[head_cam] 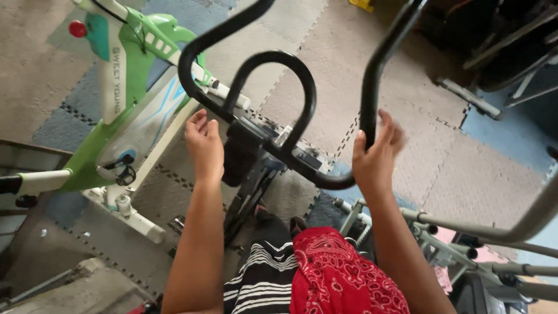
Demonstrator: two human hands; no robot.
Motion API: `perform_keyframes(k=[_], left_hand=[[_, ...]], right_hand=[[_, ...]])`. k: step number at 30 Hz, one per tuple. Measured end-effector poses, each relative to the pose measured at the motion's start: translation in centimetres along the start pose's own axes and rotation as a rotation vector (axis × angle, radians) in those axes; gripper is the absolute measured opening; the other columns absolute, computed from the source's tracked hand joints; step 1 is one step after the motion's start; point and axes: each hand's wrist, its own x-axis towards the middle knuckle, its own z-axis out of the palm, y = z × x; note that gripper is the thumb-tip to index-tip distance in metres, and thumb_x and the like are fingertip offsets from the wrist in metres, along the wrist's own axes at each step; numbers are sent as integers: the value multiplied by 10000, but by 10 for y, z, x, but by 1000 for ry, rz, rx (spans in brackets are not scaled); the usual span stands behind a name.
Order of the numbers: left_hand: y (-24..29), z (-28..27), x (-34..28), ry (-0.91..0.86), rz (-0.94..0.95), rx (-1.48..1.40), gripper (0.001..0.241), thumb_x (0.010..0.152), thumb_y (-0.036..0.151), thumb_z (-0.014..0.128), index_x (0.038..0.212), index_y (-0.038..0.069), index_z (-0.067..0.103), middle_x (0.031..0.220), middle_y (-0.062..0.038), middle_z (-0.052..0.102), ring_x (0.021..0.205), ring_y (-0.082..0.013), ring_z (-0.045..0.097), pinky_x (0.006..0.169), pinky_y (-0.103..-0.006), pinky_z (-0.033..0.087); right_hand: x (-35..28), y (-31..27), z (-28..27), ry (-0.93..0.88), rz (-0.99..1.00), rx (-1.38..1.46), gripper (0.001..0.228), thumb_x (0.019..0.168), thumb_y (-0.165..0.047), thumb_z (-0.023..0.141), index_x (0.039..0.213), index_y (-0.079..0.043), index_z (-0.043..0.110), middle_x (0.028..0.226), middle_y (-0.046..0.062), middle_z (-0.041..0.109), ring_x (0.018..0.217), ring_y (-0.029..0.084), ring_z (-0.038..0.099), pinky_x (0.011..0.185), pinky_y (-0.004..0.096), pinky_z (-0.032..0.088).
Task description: Cleaning and wiping down various gym machines using a spray bottle and cloth.
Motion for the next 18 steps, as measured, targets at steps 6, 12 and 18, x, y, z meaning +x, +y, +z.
perform_keyframes(k=[6, 12, 18], left_hand=[[18, 18, 33, -64, 183, 228, 217, 1028, 127, 596, 1214, 23, 641, 1163, -115, 679, 1031, -217, 695, 921, -348, 564], [20, 44, 78, -320, 291, 62, 305, 1031, 208, 611, 1245, -10, 609, 1141, -134, 681, 1012, -217, 696, 904, -358, 561], [-1, 57, 113, -855, -154, -44, 383, 983, 406, 670, 1082, 37, 669, 871, -30, 728, 761, -109, 659, 699, -282, 546]], right_hand=[[4, -28, 62, 172, -866, -659, 467, 1055, -89, 586, 1498, -60, 443, 1458, 149, 495, 1386, 294, 469, 1212, 424, 452], [35, -4, 119, -201, 348, 743, 357, 990, -300, 593, 1227, -40, 529, 1055, 156, 643, 961, 306, 634, 885, 464, 523], [43, 36, 114, -566, 314, 961, 358, 1055, -348, 582, 783, -146, 467, 711, 2, 463, 673, 161, 486, 628, 328, 436]])
